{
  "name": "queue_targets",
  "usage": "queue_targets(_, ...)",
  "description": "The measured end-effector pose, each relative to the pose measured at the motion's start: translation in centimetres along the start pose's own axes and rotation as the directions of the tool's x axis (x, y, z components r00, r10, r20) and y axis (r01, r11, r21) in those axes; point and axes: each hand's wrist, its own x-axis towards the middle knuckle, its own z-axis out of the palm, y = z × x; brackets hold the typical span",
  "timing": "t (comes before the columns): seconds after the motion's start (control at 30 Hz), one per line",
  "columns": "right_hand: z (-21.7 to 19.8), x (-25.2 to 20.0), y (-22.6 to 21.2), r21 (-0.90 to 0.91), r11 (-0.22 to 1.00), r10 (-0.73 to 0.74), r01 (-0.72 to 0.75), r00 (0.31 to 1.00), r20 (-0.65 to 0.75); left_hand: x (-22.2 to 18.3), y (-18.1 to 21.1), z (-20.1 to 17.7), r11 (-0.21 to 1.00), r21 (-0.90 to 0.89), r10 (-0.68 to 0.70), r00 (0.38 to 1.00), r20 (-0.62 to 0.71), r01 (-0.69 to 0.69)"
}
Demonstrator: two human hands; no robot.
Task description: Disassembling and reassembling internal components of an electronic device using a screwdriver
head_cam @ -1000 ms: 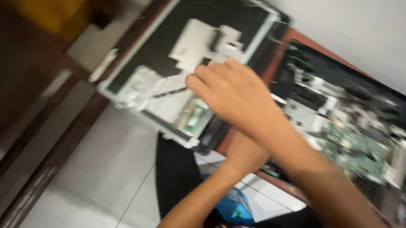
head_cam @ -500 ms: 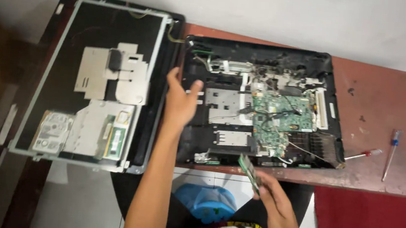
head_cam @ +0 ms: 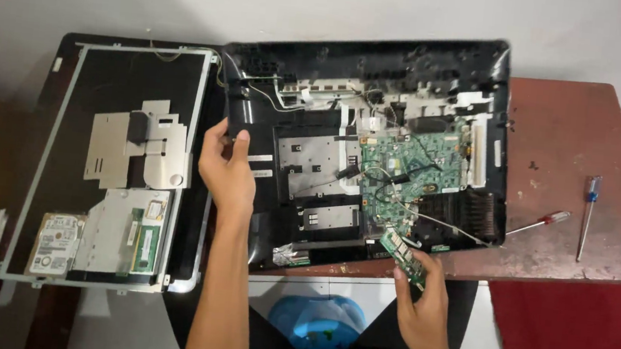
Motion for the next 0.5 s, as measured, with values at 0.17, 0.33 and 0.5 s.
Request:
queue_targets(0.17, -0.3, 0.6, -1.6, 0.053, 0.986, -0.154, 0.156, 0.987, -0.038, -2.0, 2.7, -0.3, 0.968, -0.182, 0.167, 0.984, -0.062, -0.176)
queue_targets(0.33, -1.6, 1.6, -2.2, -0.037, 0.958, -0.284, 0.283, 0.959, -0.01, -3.6, 3.9, -0.8, 0.944, -0.192, 0.253, 0.962, -0.103, -0.269)
queue_targets(0.5, -4.5, 4.5, -3.5, -0.099, 0.936, -0.336, 0.337, 0.942, 0.023, -5.8, 4.7, -1.8, 0.945, -0.153, 0.263, 0.95, -0.168, -0.289)
